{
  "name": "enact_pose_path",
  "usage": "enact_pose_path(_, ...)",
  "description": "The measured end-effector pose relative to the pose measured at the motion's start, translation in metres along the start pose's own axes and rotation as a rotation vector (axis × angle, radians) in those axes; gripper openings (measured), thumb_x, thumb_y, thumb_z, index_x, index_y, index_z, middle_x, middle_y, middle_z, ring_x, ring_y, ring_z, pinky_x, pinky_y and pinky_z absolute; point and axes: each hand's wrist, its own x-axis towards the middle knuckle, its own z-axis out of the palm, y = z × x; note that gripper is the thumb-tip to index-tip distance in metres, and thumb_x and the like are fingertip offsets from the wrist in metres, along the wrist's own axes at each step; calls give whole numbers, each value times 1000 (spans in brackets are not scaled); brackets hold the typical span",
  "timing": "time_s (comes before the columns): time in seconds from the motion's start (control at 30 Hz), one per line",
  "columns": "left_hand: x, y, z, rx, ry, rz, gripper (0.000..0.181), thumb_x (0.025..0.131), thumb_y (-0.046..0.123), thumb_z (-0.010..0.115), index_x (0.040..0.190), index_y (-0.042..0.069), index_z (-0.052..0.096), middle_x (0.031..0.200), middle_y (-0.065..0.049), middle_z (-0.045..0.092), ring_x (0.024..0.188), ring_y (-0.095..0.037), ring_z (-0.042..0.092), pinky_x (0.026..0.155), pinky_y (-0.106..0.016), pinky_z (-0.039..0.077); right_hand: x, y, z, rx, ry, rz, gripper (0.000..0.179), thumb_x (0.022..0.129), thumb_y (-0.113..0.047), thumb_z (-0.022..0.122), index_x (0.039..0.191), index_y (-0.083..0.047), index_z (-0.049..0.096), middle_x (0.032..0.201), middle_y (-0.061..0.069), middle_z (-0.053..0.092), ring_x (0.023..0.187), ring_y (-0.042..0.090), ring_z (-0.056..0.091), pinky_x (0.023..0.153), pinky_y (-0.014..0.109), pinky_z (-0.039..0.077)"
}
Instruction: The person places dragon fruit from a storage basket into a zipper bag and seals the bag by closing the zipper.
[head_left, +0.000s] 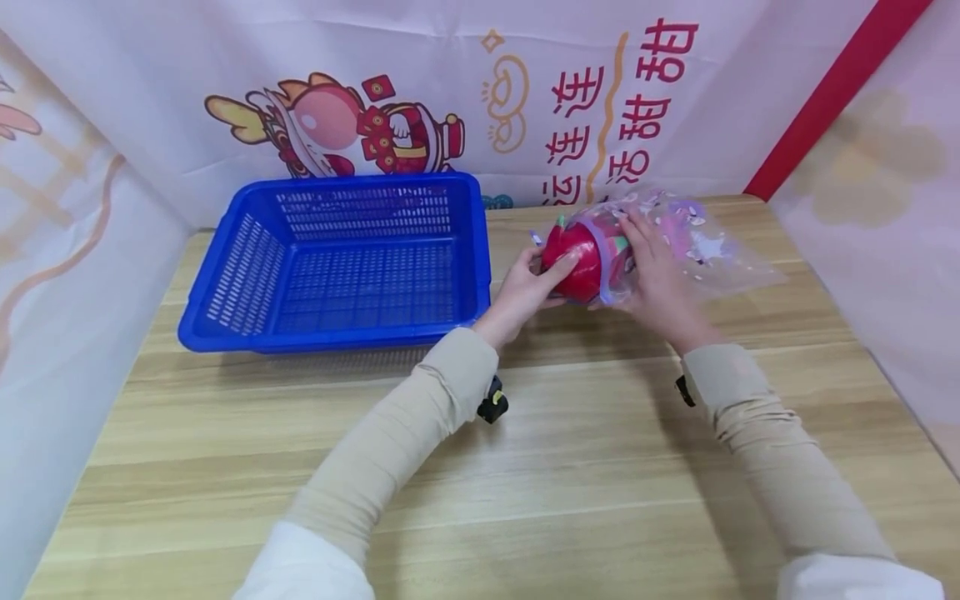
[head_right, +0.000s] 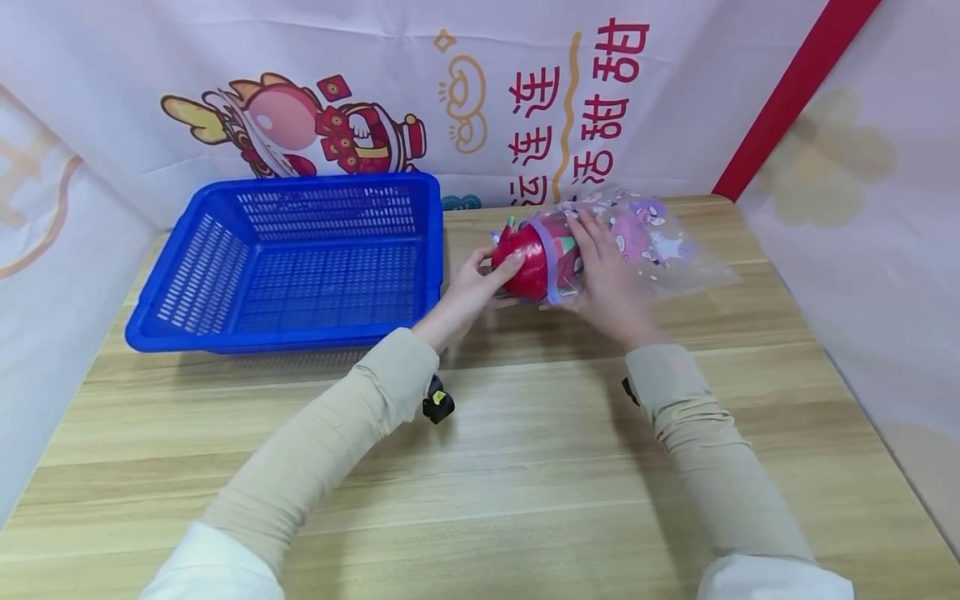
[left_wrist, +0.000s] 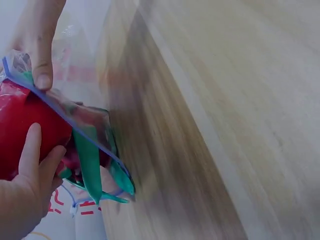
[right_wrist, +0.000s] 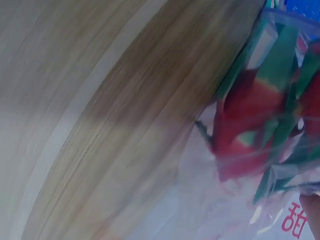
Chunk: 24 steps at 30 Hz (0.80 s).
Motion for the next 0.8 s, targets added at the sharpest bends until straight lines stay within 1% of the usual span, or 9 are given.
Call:
enact_pose_path(0.1,2,0,4,-28,-10,13,64,93,40,59,144,17,28,150,-12,37,132,-28,48,93,-38,54,0,-2,1,-25,29,1,114,65,-29,89,151,-7,18,159,17,18,148,35,15,118,57,19)
enact_pose_path(0.2,2,-1,4,-76,-38,28,55,98,38,50,145,19,27,152,-12,33,130,-33,50,99,-41,50,1,-2,3,-46,66,-2,113,65,-31,88,150,-6,18,157,19,19,147,36,16,119,55,17)
enact_pose_path(0.3,1,-1,1,-65,-74,39,48,102,38,41,146,21,29,153,-12,33,131,-34,49,106,-47,43,0,-3,5,-38,96,20,115,65,-33,88,150,-4,17,156,20,19,146,37,16,119,55,17)
enact_pose_path(0.33,1,-1,0,-50,-76,41,48,102,38,40,146,21,31,154,-11,33,132,-33,48,109,-49,41,1,-4,6,-30,102,29,116,65,-33,88,150,-4,16,156,21,18,146,37,15,119,55,19)
enact_pose_path(0.43,1,1,-1,6,-76,46,49,101,39,42,145,21,33,156,-8,31,142,-26,36,114,-51,33,0,-6,9,-20,133,47,116,65,-32,88,150,-4,15,155,21,18,145,37,16,117,56,22)
enact_pose_path(0.53,3,1,2,51,-50,72,50,100,40,43,145,21,35,157,-5,30,146,-20,29,117,-45,29,0,-8,11,-23,171,45,114,65,-31,88,149,-2,16,153,22,19,144,37,17,116,56,25)
enact_pose_path(0.67,5,1,5,139,-10,133,52,100,44,43,146,21,36,154,-7,37,143,-20,34,117,-37,32,3,-11,13,-19,220,46,111,65,-30,88,149,-6,19,151,23,22,142,38,20,115,56,28)
enact_pose_path(0.73,7,2,5,205,6,142,54,100,48,41,147,23,36,153,-6,39,142,-20,36,116,-38,32,4,-11,14,-9,247,46,111,63,-29,89,148,-9,21,149,24,24,141,38,23,115,55,28)
enact_pose_path(0.8,7,4,4,258,20,127,55,100,51,36,148,26,34,153,-3,39,143,-18,34,117,-40,30,6,-11,15,-6,267,46,108,63,-28,90,147,-12,25,148,23,26,140,38,24,115,54,29)
